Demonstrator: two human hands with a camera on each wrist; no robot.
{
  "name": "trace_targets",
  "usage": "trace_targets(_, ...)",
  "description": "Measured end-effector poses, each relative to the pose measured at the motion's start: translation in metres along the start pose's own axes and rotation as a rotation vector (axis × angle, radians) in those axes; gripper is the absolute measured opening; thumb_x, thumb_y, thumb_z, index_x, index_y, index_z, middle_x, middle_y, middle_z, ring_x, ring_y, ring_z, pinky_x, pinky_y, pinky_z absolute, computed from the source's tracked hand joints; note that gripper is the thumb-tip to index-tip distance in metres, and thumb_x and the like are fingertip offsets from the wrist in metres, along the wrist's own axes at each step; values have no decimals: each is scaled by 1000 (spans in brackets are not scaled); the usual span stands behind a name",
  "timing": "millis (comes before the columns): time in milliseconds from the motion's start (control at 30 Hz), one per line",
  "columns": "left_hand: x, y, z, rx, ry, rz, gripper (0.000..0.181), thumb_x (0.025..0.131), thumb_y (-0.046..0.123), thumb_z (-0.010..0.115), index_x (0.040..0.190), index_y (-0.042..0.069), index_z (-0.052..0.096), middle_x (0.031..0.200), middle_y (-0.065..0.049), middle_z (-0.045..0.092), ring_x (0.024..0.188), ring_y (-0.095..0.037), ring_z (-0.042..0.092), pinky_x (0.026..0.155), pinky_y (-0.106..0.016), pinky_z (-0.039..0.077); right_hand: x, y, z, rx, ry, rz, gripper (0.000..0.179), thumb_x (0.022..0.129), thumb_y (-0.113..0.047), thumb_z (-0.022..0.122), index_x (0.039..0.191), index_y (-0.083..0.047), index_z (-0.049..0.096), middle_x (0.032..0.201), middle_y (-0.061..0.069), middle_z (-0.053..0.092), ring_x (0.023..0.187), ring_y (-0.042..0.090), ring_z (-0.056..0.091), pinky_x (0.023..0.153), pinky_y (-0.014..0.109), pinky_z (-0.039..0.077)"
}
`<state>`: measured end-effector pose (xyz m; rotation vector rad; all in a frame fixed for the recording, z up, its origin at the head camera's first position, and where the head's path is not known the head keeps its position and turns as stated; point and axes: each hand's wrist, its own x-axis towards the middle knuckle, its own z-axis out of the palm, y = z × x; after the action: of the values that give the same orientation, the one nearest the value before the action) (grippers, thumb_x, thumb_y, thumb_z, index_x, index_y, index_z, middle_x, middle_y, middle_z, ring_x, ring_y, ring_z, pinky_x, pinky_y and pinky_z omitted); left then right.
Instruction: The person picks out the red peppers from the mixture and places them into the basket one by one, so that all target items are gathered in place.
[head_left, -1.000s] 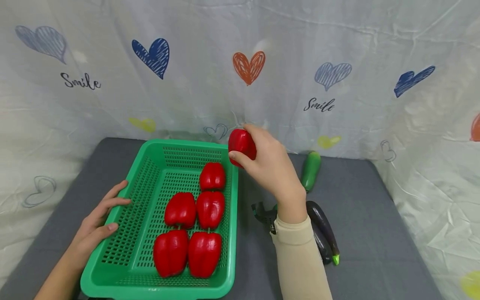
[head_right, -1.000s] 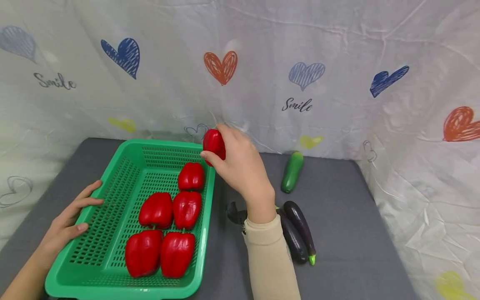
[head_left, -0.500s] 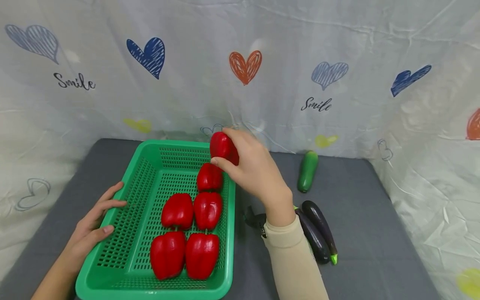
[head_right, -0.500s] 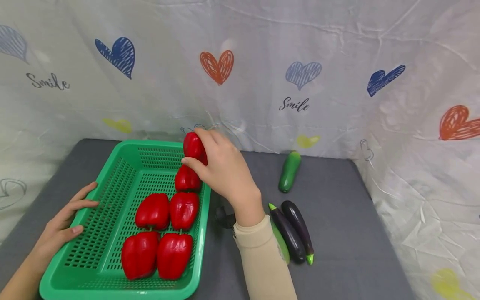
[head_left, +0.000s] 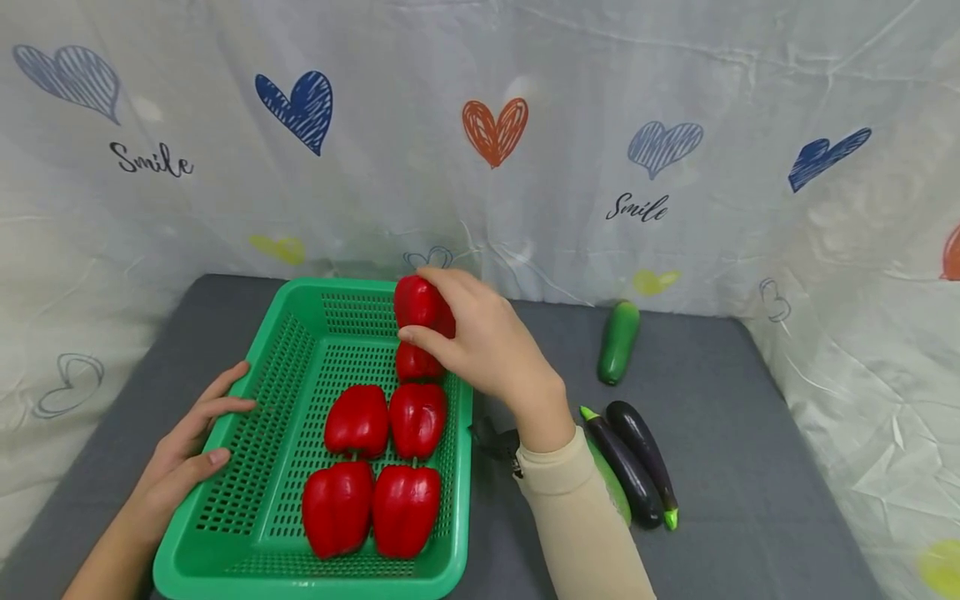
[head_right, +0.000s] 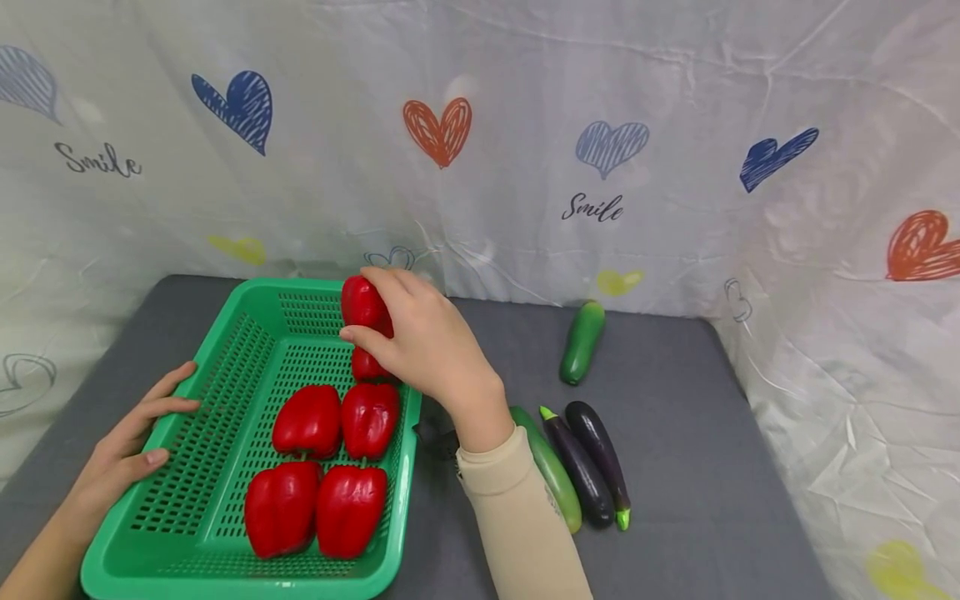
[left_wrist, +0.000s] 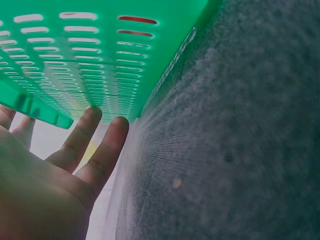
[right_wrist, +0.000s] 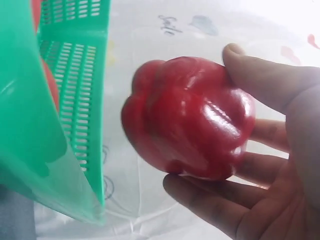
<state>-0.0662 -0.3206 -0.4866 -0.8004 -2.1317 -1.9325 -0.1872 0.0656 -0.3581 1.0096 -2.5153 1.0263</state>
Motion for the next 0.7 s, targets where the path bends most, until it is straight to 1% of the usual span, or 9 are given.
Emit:
trace_targets(200, 0, 0, 0, -7, -7, 5, 54, 93, -22, 38, 146, -18, 49, 180, -17, 21, 167, -21, 14, 121, -22, 17, 3, -3, 2, 3, 15, -26, 67, 99, -36, 83, 154, -9, 58, 141, 4, 66, 125, 17, 63, 95, 34, 60)
trace_targets(333, 0, 1, -2, -9, -5, 7, 53, 94, -22, 38, 146, -18, 49, 180, -17, 21, 167, -21, 14, 120, -22, 18, 9, -6, 5, 12, 3, -25, 66, 99, -38, 83, 154, -10, 58, 141, 4, 66, 125, 18, 63, 92, 33, 60)
trace_targets(500, -2, 1, -3, -12, 6, 4, 54, 93, -22, 38, 146, -17, 49, 180, -17, 21, 167, -21, 14, 121, -23, 17, 14, -3, 12, 27, -40, 12, 67, 99, -38, 82, 154, -10, 58, 143, 4, 65, 126, 20, 61, 91, 35, 61)
trace_targets(700, -1, 3, 0, 15, 7, -24, 53, 94, -19, 39, 146, -16, 50, 180, -17, 21, 166, -22, 14, 121, -23, 16, 21, 2, 17, 88, -95, 82, 65, 100, -40, 80, 155, -13, 58, 143, 1, 65, 124, 18, 62, 90, 35, 61)
